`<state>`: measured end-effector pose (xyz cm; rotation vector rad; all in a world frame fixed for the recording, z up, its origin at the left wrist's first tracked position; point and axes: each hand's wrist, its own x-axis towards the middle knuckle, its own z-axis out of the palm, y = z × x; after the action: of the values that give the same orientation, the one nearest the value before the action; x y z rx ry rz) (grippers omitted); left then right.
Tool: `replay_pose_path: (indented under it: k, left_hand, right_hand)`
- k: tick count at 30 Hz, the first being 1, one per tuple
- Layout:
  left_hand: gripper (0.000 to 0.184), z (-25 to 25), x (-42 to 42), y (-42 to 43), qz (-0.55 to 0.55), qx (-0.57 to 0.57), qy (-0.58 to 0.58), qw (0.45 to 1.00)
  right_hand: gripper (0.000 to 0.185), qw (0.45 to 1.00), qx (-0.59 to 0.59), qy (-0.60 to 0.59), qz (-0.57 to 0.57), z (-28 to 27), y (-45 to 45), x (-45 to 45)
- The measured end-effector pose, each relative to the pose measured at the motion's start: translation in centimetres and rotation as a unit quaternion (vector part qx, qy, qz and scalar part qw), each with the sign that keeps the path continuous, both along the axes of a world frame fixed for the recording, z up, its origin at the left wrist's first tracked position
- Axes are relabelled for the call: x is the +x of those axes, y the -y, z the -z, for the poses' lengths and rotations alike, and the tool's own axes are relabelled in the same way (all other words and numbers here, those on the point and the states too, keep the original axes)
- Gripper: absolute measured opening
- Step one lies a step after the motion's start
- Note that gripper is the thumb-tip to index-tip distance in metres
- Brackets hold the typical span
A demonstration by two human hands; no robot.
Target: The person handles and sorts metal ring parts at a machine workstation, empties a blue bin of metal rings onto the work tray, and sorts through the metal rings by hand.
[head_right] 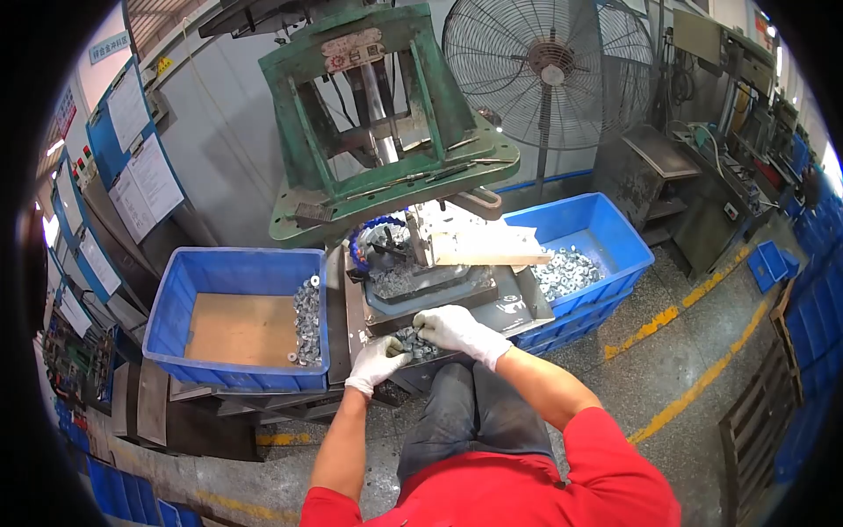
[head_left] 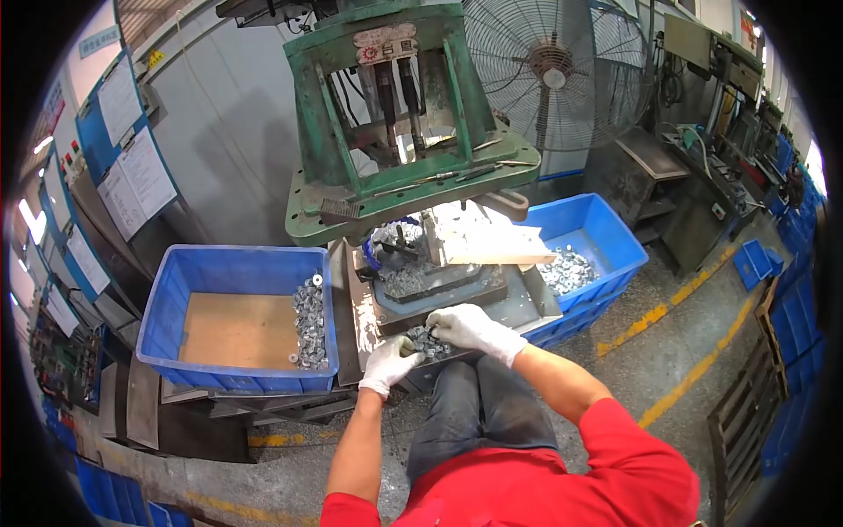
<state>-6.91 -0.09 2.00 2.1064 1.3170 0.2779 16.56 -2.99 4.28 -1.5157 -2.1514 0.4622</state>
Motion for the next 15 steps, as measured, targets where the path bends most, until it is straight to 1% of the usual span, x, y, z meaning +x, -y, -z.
replay_pose_path:
  k: [2,3,5,6,8,10,11,12,13,14,15]
  left_hand:
    - [0.035,-0.7,1.1,-0.1,-0.013,-0.018,-0.054,0.998]
    - [0.033,-0.4,1.4,0.0,-0.017,0.008,-0.047,0.999]
    - [0.030,0.4,1.5,0.0,-0.026,0.061,-0.034,0.997]
    - [0.029,0.5,1.4,-0.1,-0.029,0.039,-0.012,0.999]
    - [0.028,0.6,1.0,-0.3,-0.031,-0.004,0.031,0.999]
    - [0.027,0.5,0.9,-0.3,-0.040,-0.023,0.093,0.995]
    - [0.027,0.5,0.7,-0.2,-0.044,-0.033,0.124,0.991]
    - [0.027,1.2,0.5,-0.4,-0.052,-0.034,0.208,0.976]
    - [0.027,2.2,0.3,-0.9,-0.059,-0.033,0.291,0.954]
    - [0.027,3.3,0.0,-1.3,-0.066,-0.034,0.371,0.926]
    - [0.025,0.7,0.5,-0.1,-0.114,-0.136,0.446,0.878]
  right_hand:
    - [0.034,0.994,-0.051,0.096,-0.025,-0.3,0.0,-1.8]
    - [0.036,0.994,-0.036,0.092,-0.042,-0.4,0.4,-2.3]
    - [0.036,0.993,-0.061,0.088,-0.044,-0.2,-0.5,-3.0]
    - [0.035,0.992,-0.073,0.088,-0.045,0.2,-1.1,-3.1]
    - [0.034,0.996,-0.062,0.062,-0.023,1.7,-1.6,-3.0]
    - [0.032,0.998,-0.051,0.024,-0.012,1.9,-1.4,-2.5]
    - [0.030,0.999,-0.006,-0.033,0.003,2.2,-1.0,-2.2]
    - [0.028,0.995,0.041,-0.089,0.017,2.0,-0.4,-2.0]
    - [0.026,0.985,0.088,-0.145,0.030,1.4,-0.2,-2.0]
    - [0.025,0.982,0.096,-0.161,0.025,1.0,0.2,-2.2]
    - [0.024,0.979,0.104,-0.177,0.022,-0.1,0.8,-2.6]
